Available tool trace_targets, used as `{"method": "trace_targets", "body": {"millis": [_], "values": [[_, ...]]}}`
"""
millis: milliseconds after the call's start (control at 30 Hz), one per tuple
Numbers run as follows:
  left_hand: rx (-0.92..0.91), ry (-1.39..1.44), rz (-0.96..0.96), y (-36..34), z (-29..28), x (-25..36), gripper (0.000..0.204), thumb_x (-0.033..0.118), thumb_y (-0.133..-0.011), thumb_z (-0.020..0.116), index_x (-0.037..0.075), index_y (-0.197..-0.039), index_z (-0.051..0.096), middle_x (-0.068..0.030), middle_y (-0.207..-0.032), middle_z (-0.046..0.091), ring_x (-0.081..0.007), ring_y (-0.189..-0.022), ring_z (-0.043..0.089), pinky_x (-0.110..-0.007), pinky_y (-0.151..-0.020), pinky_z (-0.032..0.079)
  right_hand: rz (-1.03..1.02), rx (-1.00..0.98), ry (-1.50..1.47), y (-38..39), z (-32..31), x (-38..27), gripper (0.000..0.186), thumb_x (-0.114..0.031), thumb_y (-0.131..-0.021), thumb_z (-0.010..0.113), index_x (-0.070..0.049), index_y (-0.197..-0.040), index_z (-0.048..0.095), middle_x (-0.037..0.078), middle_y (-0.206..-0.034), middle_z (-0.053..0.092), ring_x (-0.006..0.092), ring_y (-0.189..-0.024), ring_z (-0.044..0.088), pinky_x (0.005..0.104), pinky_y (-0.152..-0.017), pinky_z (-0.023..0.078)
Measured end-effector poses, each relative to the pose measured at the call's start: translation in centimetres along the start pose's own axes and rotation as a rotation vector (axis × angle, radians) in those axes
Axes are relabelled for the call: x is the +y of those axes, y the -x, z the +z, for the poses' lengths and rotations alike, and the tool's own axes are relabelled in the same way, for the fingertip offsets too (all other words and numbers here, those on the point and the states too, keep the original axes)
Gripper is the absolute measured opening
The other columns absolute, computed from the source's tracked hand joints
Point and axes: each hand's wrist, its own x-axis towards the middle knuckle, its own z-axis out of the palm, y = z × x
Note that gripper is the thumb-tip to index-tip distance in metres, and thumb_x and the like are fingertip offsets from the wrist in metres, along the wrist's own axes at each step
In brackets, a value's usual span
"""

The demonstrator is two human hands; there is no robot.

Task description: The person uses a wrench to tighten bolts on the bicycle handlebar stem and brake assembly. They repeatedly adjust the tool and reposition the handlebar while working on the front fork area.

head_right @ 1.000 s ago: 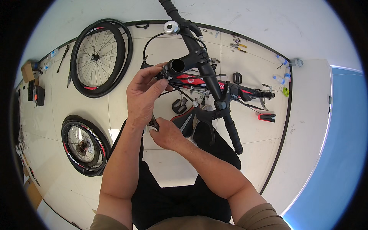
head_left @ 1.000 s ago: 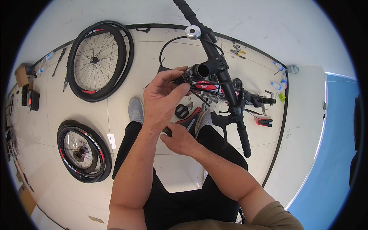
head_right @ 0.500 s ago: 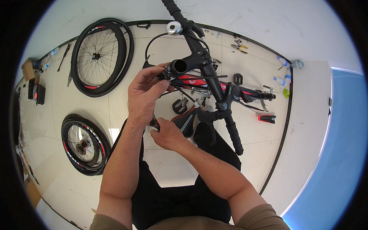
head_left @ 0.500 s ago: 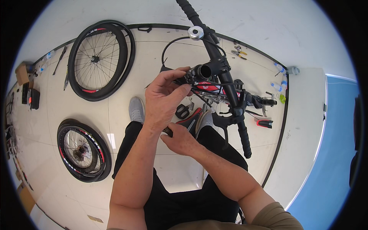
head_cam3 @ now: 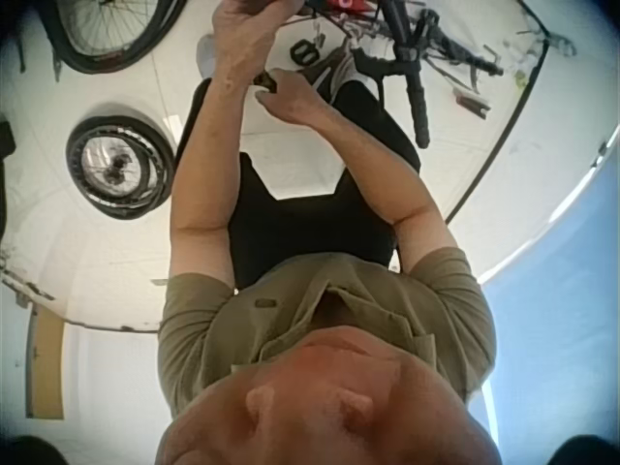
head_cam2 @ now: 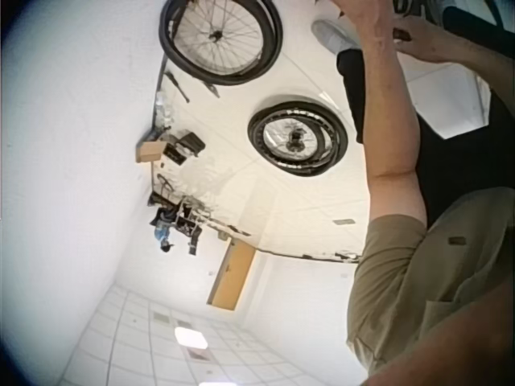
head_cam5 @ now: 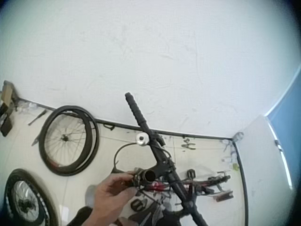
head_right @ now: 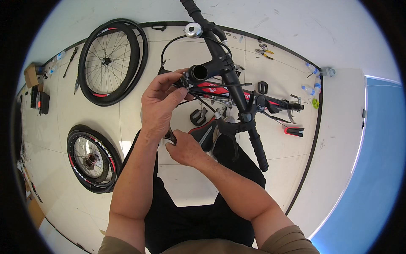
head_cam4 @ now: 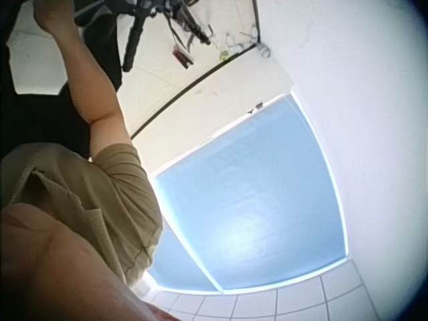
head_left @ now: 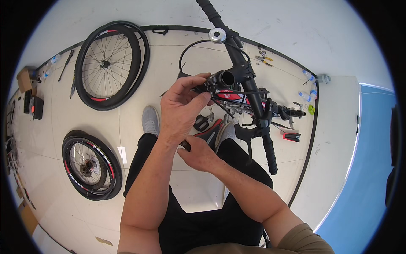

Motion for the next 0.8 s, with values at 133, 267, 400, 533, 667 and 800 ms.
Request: {"method": "trace_targets", "body": {"millis": [133, 267, 400, 533, 667, 800], "values": [[-0.018, 0.005, 0.006, 0.06, -0.04, 0.02, 0.029, -0.005, -0.088, 0.065, 0.000, -0.117, 0.062, -0.0177, -0.130, 0.062, -0.0164, -0.091, 0.068, -0.033, -0.082, 0.060, -0.014, 0.010, 0.001, -0.04, 0.16, 0.21, 0.033, -0.026, -0.086, 0.063, 0.005, -0.096, 0.056, 0.028, -0.090, 0.066, 0.0457, -0.092, 0.064, 0.0499, -0.082, 0.049], [-0.023, 0.004, 0.011, 0.02, -0.04, 0.04, 0.029, -0.004, -0.089, 0.065, 0.000, -0.117, 0.062, -0.0175, -0.130, 0.062, -0.0164, -0.092, 0.068, -0.033, -0.082, 0.060, -0.018, 0.015, -0.004, -0.12, 0.36, 0.47, 0.034, -0.027, -0.086, 0.063, 0.005, -0.096, 0.056, 0.028, -0.090, 0.066, 0.0456, -0.092, 0.064, 0.0498, -0.082, 0.049], [-0.022, 0.002, 0.020, -0.02, -0.12, -0.13, 0.028, -0.004, -0.089, 0.066, -0.001, -0.117, 0.062, -0.0174, -0.130, 0.062, -0.0162, -0.092, 0.068, -0.033, -0.082, 0.060, -0.020, 0.013, 0.003, -0.10, 0.31, 0.35, 0.035, -0.028, -0.086, 0.064, 0.005, -0.097, 0.057, 0.028, -0.091, 0.066, 0.0455, -0.092, 0.064, 0.0496, -0.082, 0.049], [-0.023, 0.007, 0.015, -0.04, -0.15, -0.11, 0.029, -0.003, -0.089, 0.068, -0.001, -0.117, 0.062, -0.0169, -0.129, 0.062, -0.0159, -0.091, 0.068, -0.033, -0.082, 0.060, -0.008, 0.003, -0.002, -0.06, 0.20, 0.15, 0.036, -0.028, -0.087, 0.064, 0.005, -0.098, 0.057, 0.028, -0.091, 0.066, 0.0452, -0.092, 0.064, 0.0493, -0.082, 0.050], [-0.013, 0.003, 0.009, -0.04, -0.04, 0.03, 0.028, -0.003, -0.089, 0.068, -0.001, -0.117, 0.062, -0.0159, -0.129, 0.063, -0.0150, -0.090, 0.067, -0.033, -0.082, 0.060, -0.011, 0.002, -0.003, -0.14, 0.33, 0.27, 0.035, -0.027, -0.086, 0.063, 0.006, -0.097, 0.057, 0.027, -0.090, 0.066, 0.0446, -0.092, 0.064, 0.0488, -0.082, 0.050], [0.006, -0.015, 0.000, 0.05, 0.22, 0.28, 0.027, -0.003, -0.089, 0.067, -0.001, -0.116, 0.062, -0.0153, -0.128, 0.064, -0.0141, -0.088, 0.067, -0.033, -0.083, 0.060, -0.019, 0.005, -0.008, -0.29, 0.55, 0.55, 0.034, -0.026, -0.086, 0.062, 0.006, -0.096, 0.056, 0.028, -0.089, 0.066, 0.0442, -0.091, 0.065, 0.0488, -0.081, 0.050]]}}
